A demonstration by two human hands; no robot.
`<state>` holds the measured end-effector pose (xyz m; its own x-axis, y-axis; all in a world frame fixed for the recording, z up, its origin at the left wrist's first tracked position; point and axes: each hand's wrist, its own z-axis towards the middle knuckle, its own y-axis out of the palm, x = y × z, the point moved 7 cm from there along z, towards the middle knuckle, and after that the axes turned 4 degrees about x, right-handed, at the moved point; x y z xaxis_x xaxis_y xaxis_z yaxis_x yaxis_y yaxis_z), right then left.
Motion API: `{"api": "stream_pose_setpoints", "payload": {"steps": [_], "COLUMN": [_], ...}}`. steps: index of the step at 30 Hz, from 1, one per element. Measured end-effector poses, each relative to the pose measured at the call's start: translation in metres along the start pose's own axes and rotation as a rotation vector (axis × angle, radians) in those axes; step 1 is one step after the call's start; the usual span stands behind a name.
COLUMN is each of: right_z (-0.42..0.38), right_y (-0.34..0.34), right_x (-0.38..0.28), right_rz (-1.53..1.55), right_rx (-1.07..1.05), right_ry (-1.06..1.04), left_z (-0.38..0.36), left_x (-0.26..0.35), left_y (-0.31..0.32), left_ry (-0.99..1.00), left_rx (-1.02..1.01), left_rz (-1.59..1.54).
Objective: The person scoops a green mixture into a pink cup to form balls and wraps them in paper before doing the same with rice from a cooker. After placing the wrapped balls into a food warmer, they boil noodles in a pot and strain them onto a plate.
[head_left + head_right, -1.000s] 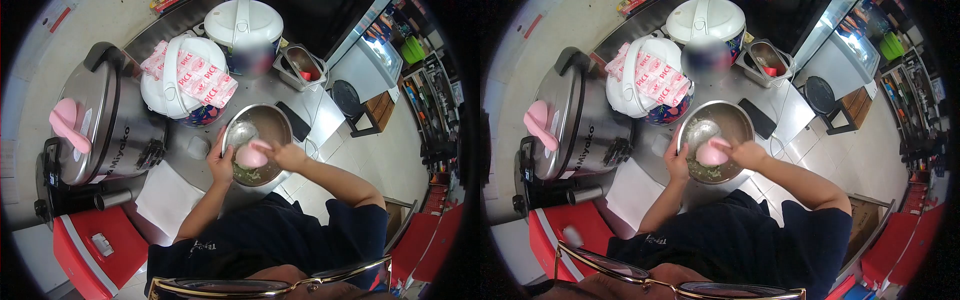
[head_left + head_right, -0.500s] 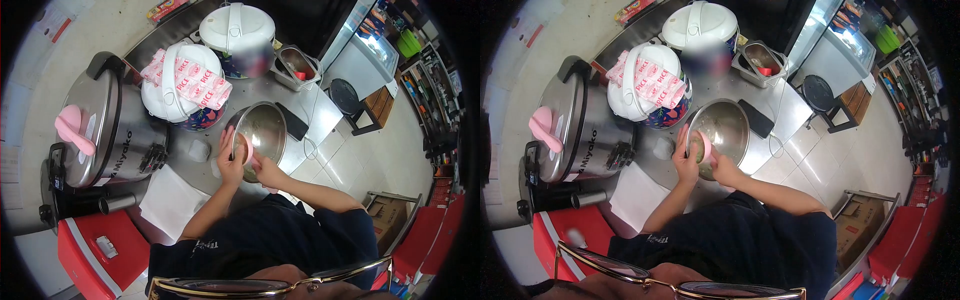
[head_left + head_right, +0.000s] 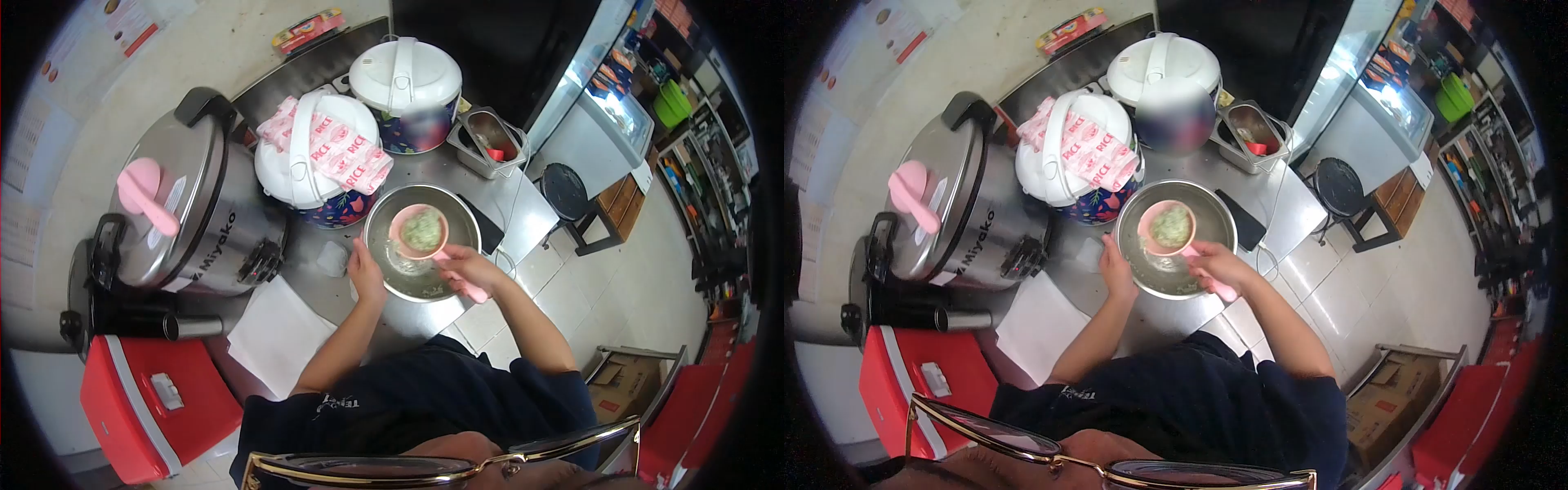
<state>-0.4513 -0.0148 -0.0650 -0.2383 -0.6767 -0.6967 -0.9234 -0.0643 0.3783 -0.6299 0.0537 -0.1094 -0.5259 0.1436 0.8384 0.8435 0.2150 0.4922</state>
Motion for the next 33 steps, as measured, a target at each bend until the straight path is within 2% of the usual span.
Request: {"api": "stream_pose_setpoints", "payload": {"steps": [1,5,7,8,9,11,12,13,15,16,17,18,19,21,22,23,25,26,28,29,31,32,33], "right_z": [-0.007,-0.034,-0.034,-0.031,-0.027,-0.02,-0.009,0.007,0.028,0.039,0.047,0.053,0.06,0.071,0.077,0.082,0.092,0.089,0.091,0.092,0.084,0.086,0.092], "right_y": [-0.001,0.024,0.048,0.063,0.081,0.118,0.137,0.152,0.198,0.218,0.238,0.258,0.273,0.297,0.296,0.296,0.29,0.3,0.293,0.297,0.335,0.339,0.345], "right_x": [-0.007,-0.036,-0.038,-0.037,-0.031,-0.014,0.005,0.028,0.08,0.105,0.132,0.166,0.198,0.24,0.251,0.253,0.225,0.215,0.164,0.178,0.197,0.209,0.204], "right_rz": [-0.045,-0.167,-0.178,-0.165,-0.186,0.071,0.091,0.076,0.174,0.149,0.126,0.335,0.543,0.599,0.664,0.658,0.531,0.524,-0.605,-0.61,-1.722,-1.692,-1.697], "right_rx": [0.022,-0.02,-0.12,-0.15,-0.193,-0.292,-0.418,-0.454,-0.697,-0.645,-0.588,-0.621,-0.641,-0.694,-0.556,-0.554,-0.346,-0.333,0.05,0.061,0.141,0.115,0.124], "right_ry": [-0.029,-0.104,-0.154,-0.174,-0.153,-0.04,0.042,0.08,0.21,0.227,0.242,0.389,0.534,0.662,0.707,0.705,0.447,0.445,-0.238,-0.237,-0.724,-0.611,-0.611], "left_z": [0.006,0.013,-0.012,-0.03,-0.044,-0.086,-0.108,-0.13,-0.161,-0.173,-0.187,-0.199,-0.204,-0.212,-0.214,-0.213,-0.213,-0.214,-0.216,-0.216,-0.215,-0.217,-0.213], "left_x": [-0.01,0.0,0.042,0.065,0.073,0.097,0.106,0.106,0.083,0.088,0.087,0.083,0.084,0.066,0.059,0.057,0.052,0.048,0.046,0.046,0.042,0.038,0.041], "left_y": [-0.008,-0.036,-0.053,-0.068,-0.096,-0.148,-0.175,-0.214,-0.271,-0.284,-0.282,-0.281,-0.289,-0.292,-0.296,-0.3,-0.301,-0.304,-0.305,-0.305,-0.306,-0.308,-0.309], "left_ry": [-0.125,-0.106,0.13,0.297,0.317,0.549,0.547,0.54,0.492,0.487,0.558,0.627,0.626,0.567,0.564,0.57,0.573,0.574,0.599,0.617,0.567,0.507,0.516], "left_rx": [0.05,0.106,0.016,0.029,0.078,0.023,0.075,0.13,-0.032,-0.006,-0.187,-0.379,-0.366,-0.616,-0.694,-0.69,-0.717,-0.729,-0.738,-0.752,-0.805,-0.852,-0.856], "left_rz": [0.022,-0.019,0.242,0.187,0.187,0.669,0.783,0.794,1.164,1.168,1.331,1.484,1.48,1.463,1.507,1.504,1.505,1.53,1.504,1.498,1.502,1.513,1.508]}}
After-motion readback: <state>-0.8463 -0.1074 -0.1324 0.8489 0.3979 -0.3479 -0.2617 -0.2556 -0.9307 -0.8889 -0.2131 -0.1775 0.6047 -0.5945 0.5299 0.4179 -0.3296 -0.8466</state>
